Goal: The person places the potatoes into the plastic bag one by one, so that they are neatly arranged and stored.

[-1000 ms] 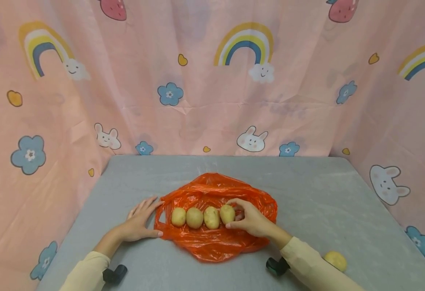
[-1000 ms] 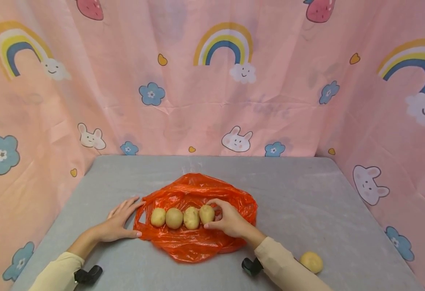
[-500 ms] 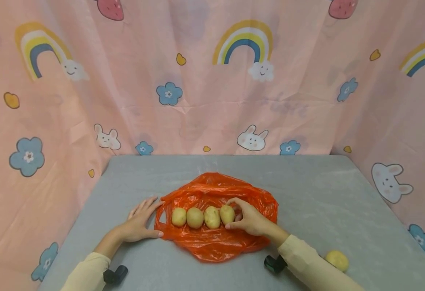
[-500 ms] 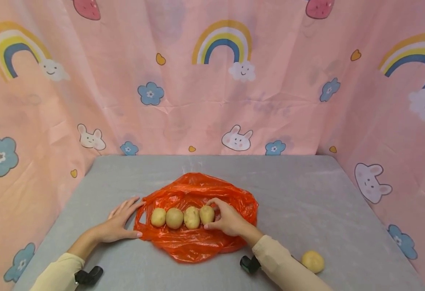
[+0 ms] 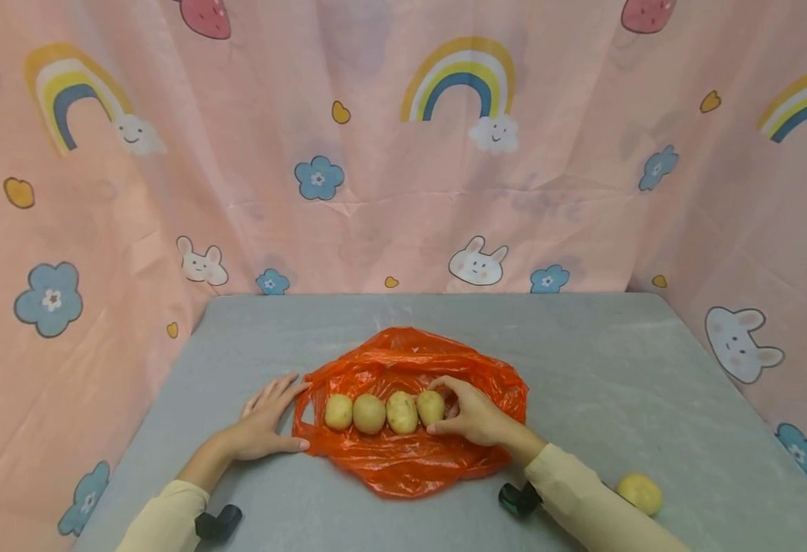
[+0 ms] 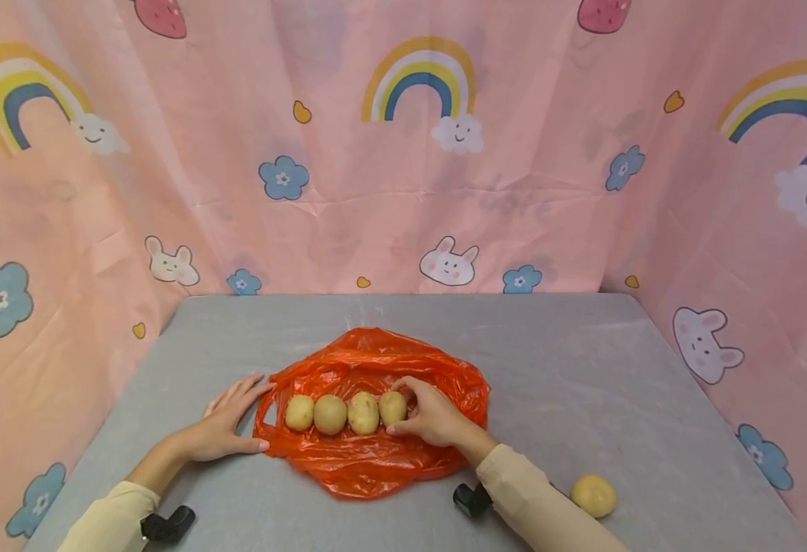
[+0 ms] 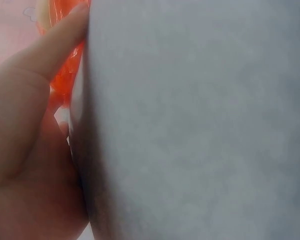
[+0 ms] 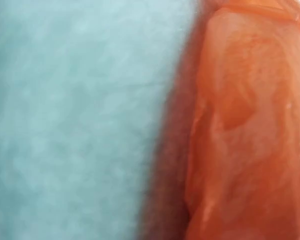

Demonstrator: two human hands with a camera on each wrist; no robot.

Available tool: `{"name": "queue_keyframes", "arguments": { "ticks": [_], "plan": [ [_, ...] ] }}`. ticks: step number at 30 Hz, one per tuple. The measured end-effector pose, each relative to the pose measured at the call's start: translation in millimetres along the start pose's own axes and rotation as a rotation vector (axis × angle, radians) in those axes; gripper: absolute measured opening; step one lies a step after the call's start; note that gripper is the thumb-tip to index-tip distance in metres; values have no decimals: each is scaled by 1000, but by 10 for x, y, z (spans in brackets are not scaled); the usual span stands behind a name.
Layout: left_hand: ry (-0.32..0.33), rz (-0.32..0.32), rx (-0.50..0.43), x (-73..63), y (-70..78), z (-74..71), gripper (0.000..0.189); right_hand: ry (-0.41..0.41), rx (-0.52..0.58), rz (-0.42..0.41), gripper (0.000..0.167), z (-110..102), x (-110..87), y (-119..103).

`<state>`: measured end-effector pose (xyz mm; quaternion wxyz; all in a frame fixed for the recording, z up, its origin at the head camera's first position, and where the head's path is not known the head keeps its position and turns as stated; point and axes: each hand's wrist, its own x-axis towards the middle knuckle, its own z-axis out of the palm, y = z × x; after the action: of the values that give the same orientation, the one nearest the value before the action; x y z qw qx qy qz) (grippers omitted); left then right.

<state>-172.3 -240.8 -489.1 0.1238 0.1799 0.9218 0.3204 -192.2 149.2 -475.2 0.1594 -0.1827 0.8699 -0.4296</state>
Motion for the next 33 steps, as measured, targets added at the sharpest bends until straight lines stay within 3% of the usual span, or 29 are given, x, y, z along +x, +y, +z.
{"name": "queue_keyframes", "arguments": {
  "ticks": [18,33],
  "plan": [
    [14,24,7,-4,-35,18,98,-52,16,-67,55,-22,33,40],
    [-6,-18,41,3,-13,-3,99,-49,12,-84,55,-17,44,49]
  ]
}}
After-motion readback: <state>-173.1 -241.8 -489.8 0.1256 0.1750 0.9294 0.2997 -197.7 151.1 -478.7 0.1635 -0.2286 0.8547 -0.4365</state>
